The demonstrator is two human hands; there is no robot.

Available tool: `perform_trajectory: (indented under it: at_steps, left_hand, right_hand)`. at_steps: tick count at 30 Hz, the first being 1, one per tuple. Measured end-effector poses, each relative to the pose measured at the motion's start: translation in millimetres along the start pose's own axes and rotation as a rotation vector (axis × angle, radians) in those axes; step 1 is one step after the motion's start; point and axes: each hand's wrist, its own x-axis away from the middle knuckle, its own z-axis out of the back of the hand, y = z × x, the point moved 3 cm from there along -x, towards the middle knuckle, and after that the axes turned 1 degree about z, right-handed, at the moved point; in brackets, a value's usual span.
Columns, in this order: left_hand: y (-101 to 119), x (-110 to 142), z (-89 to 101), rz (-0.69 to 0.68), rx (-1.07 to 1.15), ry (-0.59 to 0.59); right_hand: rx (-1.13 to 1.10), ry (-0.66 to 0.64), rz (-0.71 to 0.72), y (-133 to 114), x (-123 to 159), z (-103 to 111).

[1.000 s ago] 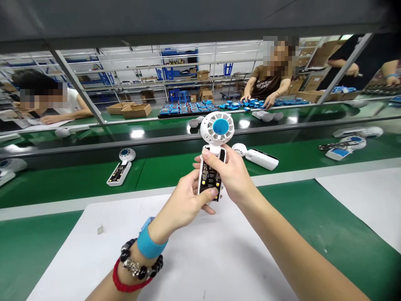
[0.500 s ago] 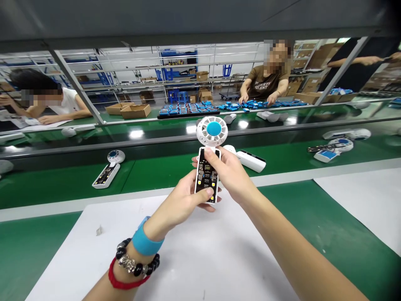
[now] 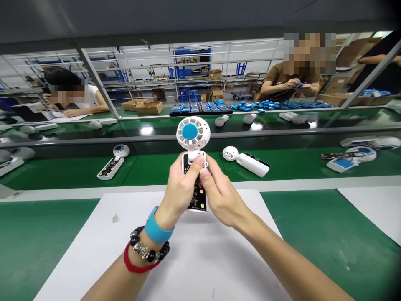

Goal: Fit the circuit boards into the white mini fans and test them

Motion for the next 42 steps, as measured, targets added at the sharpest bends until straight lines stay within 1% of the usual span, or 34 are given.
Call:
perform_trajectory:
  at_steps: [2,4,8,10,12,14,16,17,19,23,27,29,33,35,37,39,41,42]
  left_hand:
    - [2,1,-1.0,-0.068,-0.036,0.015]
    - [4,3,-2.8,-0.090,-0.040,0.021]
    - [3,2,-4.7,-0.058,-0.002,0.038]
    - [2,1,-3.7,-0.018,0.041,0.068]
    - [1,-1,-1.6,0.012,0.073,0.099]
    - [1,-2,0.3,0.040,0.085,0.107]
    - [3,-3,2.3,0.050,0.073,0.107]
    - [3,-4,3.2,0.050,0.059,0.107]
    - [4,-4,5.1,0.032,0.025,0.118]
    - [0,-7,6.7,0.002,-0.008,0.116]
    - [-3,-8,5.8,0.016,0.009,0.110]
    - [-1,-8,5.2,0.029,0.008,0.108]
    - [-1,-10,6.9,0.090,-0.031,0.078]
    - [-4,-16,9.8,0.123,-0.077,0.020]
    - [-5,-22,15.1,0.119,-0.110,0.008]
    - [3,-24,22.0,0.059,-0.114,0.061]
    - [22,-20,27.7,-0.081,-0.097,0.127]
    - [34,-16,29.3,-0.164,-0.090,0.135]
  right_hand:
    - [0.028,0.035,0.020,-1,2,-2]
    - [0.033,0.059,0.039,-3,3,-3]
    - [0.005,0.076,0.027,-3,1,-1]
    - [-0.052,0.058,-0.027,-1,-1,2]
    - [-0.152,-0.021,-0.148,3,-3,3]
    - [-0.269,-0.161,-0.254,7,-4,2]
    - [-0.361,-0.306,-0.287,8,-5,-1]
    - [-0.390,-0.354,-0.288,9,-5,-2]
    - [-0.423,-0.390,-0.307,10,-4,-4]
    - [-0.391,-0.344,-0.378,11,-3,-6]
    - [-0.297,-0.291,-0.371,9,-2,-6]
    - [-0.291,-0.271,-0.367,8,-2,-7]
    - [-0.388,-0.292,-0.389,12,-5,-5]
    - [-0.460,-0.314,-0.388,14,-7,0]
    - [-0.521,-0.299,-0.396,17,-10,9]
    - [-0.543,-0.244,-0.430,21,-14,23]
    - [-0.518,-0.158,-0.461,27,-18,39]
    - [-0.480,-0.090,-0.470,32,-21,49]
